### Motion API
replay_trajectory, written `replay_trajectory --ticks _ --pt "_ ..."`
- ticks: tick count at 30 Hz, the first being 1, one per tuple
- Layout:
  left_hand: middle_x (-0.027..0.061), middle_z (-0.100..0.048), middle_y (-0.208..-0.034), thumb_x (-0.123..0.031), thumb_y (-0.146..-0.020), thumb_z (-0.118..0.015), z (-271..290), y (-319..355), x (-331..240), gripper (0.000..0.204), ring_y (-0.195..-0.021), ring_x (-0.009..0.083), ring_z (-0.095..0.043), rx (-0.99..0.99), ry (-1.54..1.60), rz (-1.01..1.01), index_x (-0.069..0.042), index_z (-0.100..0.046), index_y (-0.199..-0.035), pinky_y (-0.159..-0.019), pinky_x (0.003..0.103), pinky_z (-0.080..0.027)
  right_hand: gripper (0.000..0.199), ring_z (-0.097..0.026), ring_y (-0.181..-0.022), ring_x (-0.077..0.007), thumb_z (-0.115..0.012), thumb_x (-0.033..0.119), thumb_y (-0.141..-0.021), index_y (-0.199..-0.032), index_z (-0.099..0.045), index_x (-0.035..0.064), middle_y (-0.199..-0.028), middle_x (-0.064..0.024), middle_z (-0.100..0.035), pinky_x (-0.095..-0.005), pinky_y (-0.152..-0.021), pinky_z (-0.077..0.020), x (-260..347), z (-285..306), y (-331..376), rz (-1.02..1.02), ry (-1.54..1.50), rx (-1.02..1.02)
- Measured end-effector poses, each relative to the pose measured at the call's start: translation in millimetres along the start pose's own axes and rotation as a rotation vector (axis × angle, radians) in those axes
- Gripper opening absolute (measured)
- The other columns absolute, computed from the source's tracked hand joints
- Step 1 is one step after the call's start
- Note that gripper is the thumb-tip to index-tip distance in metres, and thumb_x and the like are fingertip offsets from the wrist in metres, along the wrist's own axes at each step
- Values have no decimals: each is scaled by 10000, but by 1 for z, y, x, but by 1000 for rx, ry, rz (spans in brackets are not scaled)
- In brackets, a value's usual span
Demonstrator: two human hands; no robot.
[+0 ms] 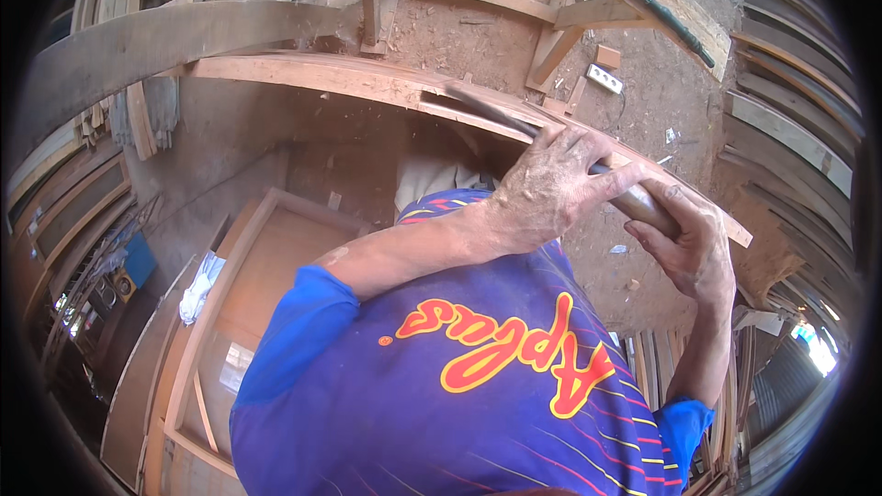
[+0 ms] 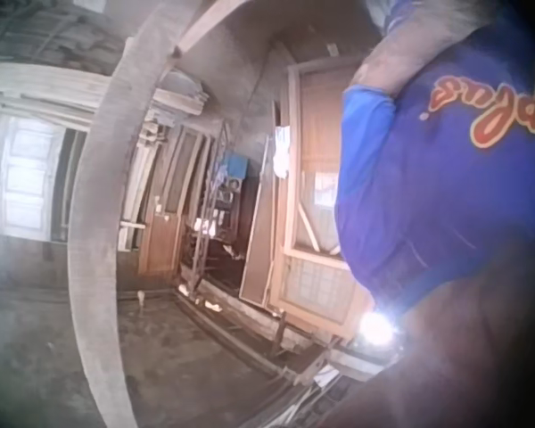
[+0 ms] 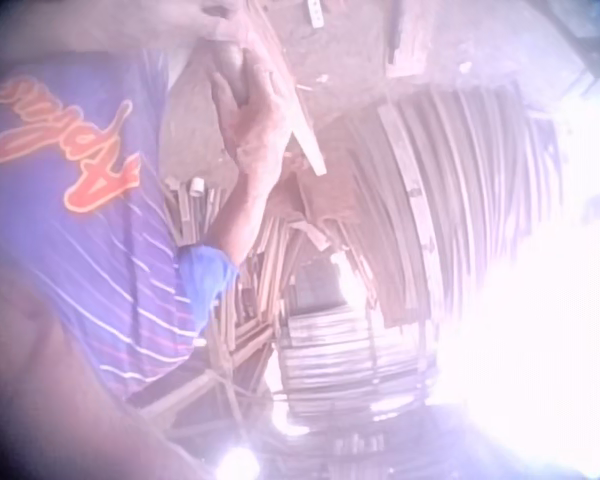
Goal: The person chisels a slot into a wooden piece using a chisel and a hammer, repositions the wooden piece, and chisels the wood further.
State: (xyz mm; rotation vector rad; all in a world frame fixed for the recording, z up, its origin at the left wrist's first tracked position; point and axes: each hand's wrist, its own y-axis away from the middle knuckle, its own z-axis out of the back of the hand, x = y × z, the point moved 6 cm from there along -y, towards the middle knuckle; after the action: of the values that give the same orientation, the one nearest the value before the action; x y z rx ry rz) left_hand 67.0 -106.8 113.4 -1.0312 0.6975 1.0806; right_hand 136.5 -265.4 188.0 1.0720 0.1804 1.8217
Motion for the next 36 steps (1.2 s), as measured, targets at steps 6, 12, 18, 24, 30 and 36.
replay_trajectory --ticks 6,12,18,24,30,36 --pt "95 -597 -1094 -53 -852 -681 -39 19 22 426 -1033 319 -598 29 64 83 -167 -687 -1262 -922 477 -471 446 -711 -859 -353 -833 218 -836 -1230 -704 53 -928 -157 -705 -446 -742 -537 3 -2 1 24 302 80" --pt "105 -614 -1135 -40 -813 -707 -22 35 48 379 -1099 340 -582 -36 -151 171 -111 -679 -1184 -979 485 -448 336 -719 -869 -351 -764 260 -913 -1144 -641 48 -933 -148 -716 -457 -752 -556 4 -56 -44 67 469 154" --pt "114 -624 -1118 -38 -786 -732 -24 29 50 399 -1114 344 -594 -86 -85 147 -79 -628 -1169 -995 494 -440 294 -735 -912 -355 -727 267 -940 -1132 -650 58 -951 -171 -732 -480 -774 -562 27 -46 -52 63 504 204" --pt "111 -611 -1126 -71 -831 -705 -33 46 75 367 -1101 341 -596 -11 -125 158 -82 -598 -1182 -969 510 -432 283 -743 -847 -350 -717 289 -966 -1141 -653 76 -939 -167 -741 -461 -726 -573 14 -71 -67 35 433 222" --pt "138 -567 -1188 -84 -818 -663 -33 41 69 359 -1239 347 -524 -19 -223 76 -58 -591 -1169 -1079 540 -381 296 -720 -807 -376 -709 342 -971 -1064 -628 73 -910 -170 -732 -495 -737 -553 0 -63 -57 -12 432 243" --pt "106 -612 -1209 -79 -830 -644 -15 44 81 343 -1247 333 -553 24 -265 112 -49 -620 -1171 -1103 505 -383 324 -710 -899 -391 -731 295 -941 -1091 -635 25 -894 -230 -710 -507 -791 -533 -5 -73 -73 12 311 254"
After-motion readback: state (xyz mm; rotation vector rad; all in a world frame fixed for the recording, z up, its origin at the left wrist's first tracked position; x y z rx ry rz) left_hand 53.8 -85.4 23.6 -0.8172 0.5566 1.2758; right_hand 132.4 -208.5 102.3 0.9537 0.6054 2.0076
